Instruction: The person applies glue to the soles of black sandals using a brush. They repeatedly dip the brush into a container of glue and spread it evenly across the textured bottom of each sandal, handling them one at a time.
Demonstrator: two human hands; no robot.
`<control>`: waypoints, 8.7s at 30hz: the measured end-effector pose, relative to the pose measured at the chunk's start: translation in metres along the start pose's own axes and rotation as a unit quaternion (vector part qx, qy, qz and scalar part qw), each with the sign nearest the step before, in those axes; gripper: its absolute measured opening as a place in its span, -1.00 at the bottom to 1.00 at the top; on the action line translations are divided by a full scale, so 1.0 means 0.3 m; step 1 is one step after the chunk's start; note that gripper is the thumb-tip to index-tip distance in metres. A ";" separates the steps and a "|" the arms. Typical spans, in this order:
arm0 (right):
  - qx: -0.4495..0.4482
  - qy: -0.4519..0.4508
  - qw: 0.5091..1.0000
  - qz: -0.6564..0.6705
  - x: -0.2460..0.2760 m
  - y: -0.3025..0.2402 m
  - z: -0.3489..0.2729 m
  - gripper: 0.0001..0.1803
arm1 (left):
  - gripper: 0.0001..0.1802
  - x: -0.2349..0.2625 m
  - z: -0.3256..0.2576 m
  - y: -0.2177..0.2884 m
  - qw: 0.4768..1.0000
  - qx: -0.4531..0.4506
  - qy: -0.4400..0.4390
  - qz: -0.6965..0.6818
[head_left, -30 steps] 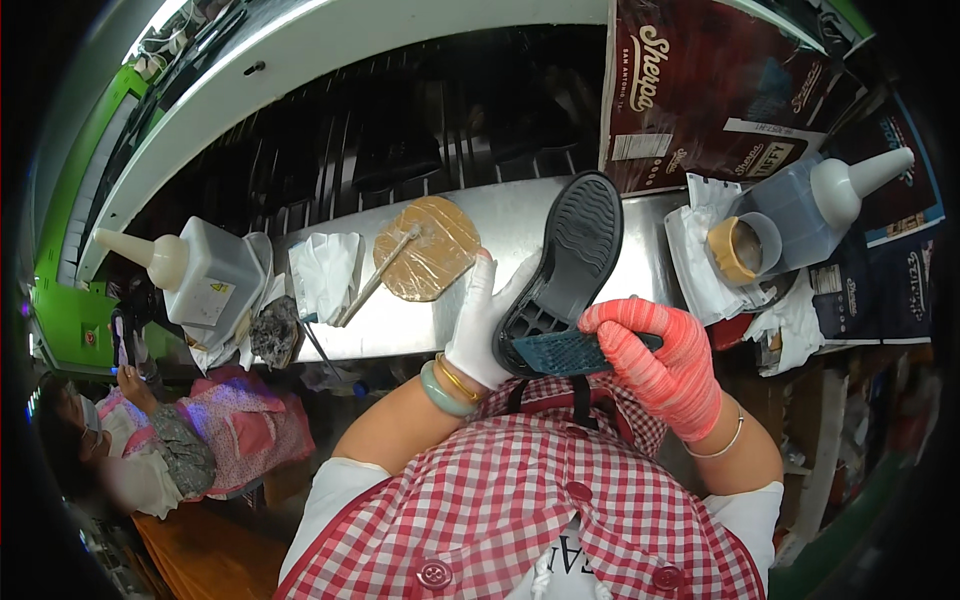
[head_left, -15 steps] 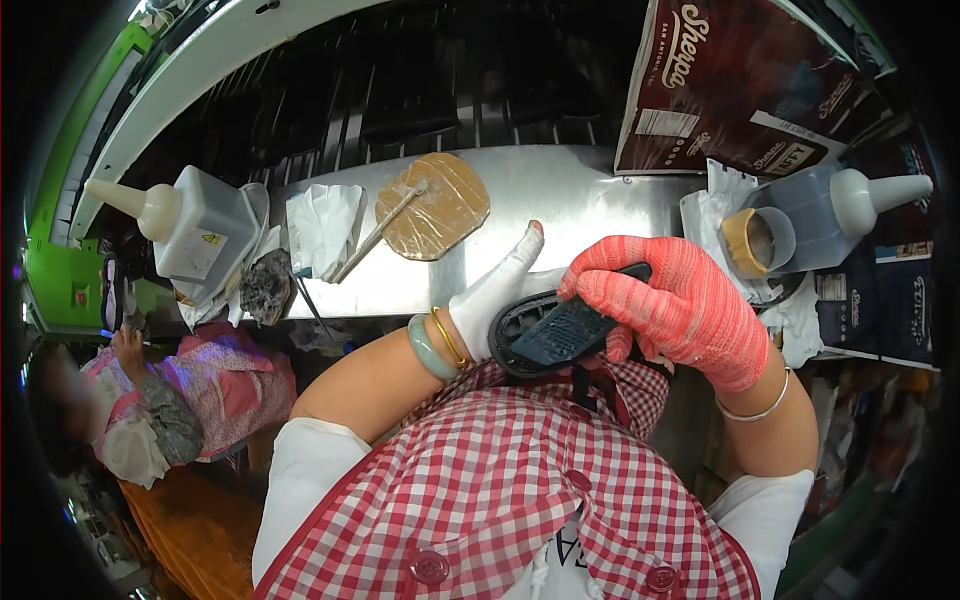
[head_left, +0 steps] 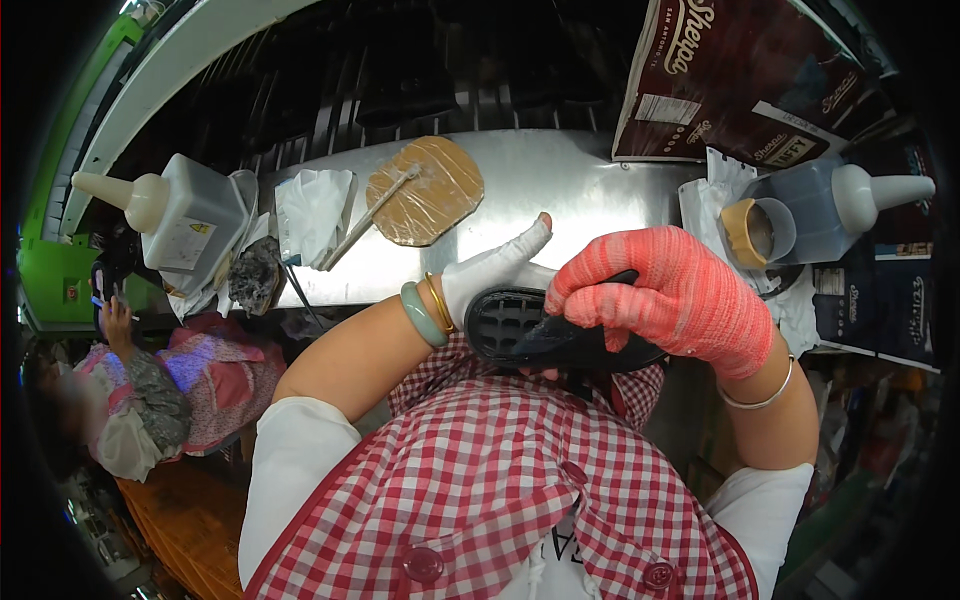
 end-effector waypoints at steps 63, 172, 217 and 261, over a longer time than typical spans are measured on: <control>0.229 0.434 0.836 0.245 0.047 0.147 -0.115 -0.74 | -0.08 -0.116 0.003 0.014 0.924 -0.359 0.027 -0.129; -0.016 0.043 0.999 -0.007 0.237 0.262 0.142 -0.74 | -0.62 0.301 -0.212 0.118 0.942 -0.098 0.284 -0.151; 0.515 0.617 0.584 -0.115 0.113 0.166 -0.447 -0.67 | -0.45 -0.364 -0.414 0.553 0.833 -0.542 -0.025 0.107; 0.287 0.707 0.646 0.025 0.362 0.225 -0.518 -0.75 | -0.23 0.026 -0.231 -0.044 0.498 -0.342 0.577 0.551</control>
Point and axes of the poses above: each hand's wrist, its own z-axis towards the middle knuckle, its own x-axis out of the back of the hand, y = z × x, the point moved 5 cm from there along z, towards the middle knuckle, and after that the axes turned 10 degrees about x, right-handed, at the moved point
